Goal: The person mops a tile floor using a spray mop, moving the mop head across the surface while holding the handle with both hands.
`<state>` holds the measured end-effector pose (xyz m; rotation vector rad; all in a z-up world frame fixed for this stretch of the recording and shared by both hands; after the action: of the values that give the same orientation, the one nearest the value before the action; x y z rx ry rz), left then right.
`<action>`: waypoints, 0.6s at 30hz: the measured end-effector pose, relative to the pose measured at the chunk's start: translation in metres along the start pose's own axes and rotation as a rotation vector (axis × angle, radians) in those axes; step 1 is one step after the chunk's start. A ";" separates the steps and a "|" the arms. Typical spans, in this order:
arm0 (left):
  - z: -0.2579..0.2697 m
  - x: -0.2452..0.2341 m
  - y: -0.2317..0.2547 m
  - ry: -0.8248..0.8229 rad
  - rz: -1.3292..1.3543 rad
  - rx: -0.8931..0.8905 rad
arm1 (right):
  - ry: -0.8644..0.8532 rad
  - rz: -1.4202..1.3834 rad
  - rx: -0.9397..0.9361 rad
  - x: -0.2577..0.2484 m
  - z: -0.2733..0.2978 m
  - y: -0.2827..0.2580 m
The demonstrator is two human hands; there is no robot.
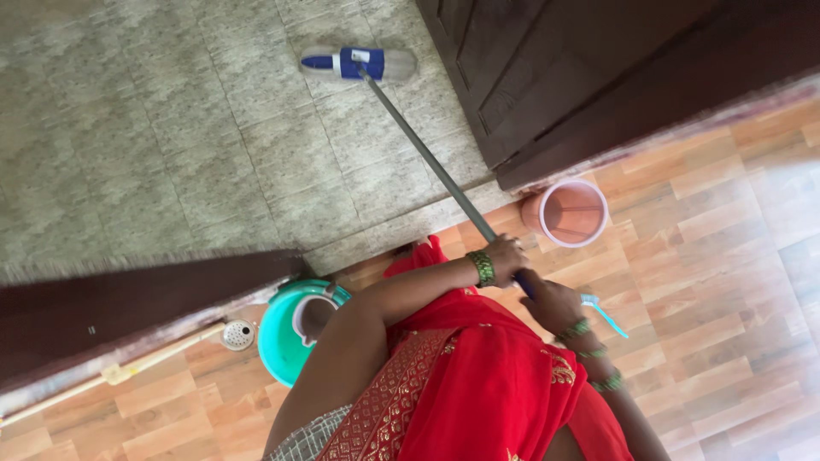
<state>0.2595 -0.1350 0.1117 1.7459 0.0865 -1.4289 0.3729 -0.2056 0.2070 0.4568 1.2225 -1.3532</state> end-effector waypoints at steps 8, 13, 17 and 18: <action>-0.024 -0.050 0.209 0.027 0.199 0.265 | -0.129 0.150 0.207 -0.143 0.194 -0.001; -0.017 -0.049 0.294 0.003 0.239 0.460 | -0.193 0.235 0.318 -0.193 0.290 -0.022; -0.002 -0.041 0.305 0.035 0.497 0.574 | -0.097 0.290 0.142 -0.183 0.306 -0.041; 0.001 -0.039 0.302 0.018 0.528 0.625 | -0.040 0.258 0.155 -0.178 0.305 -0.047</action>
<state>0.4075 -0.3091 0.3125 2.0569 -0.8321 -1.0988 0.4904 -0.3887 0.4893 0.6708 0.9918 -1.2327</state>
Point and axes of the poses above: each hand's wrist, its own z-axis away from the middle knuckle, its own x-axis out of the palm, y = z × x, the point moved 4 cm from there along -z, towards the middle knuckle, and after that the axes turned 6 degrees about -x, right-handed, at the moved point
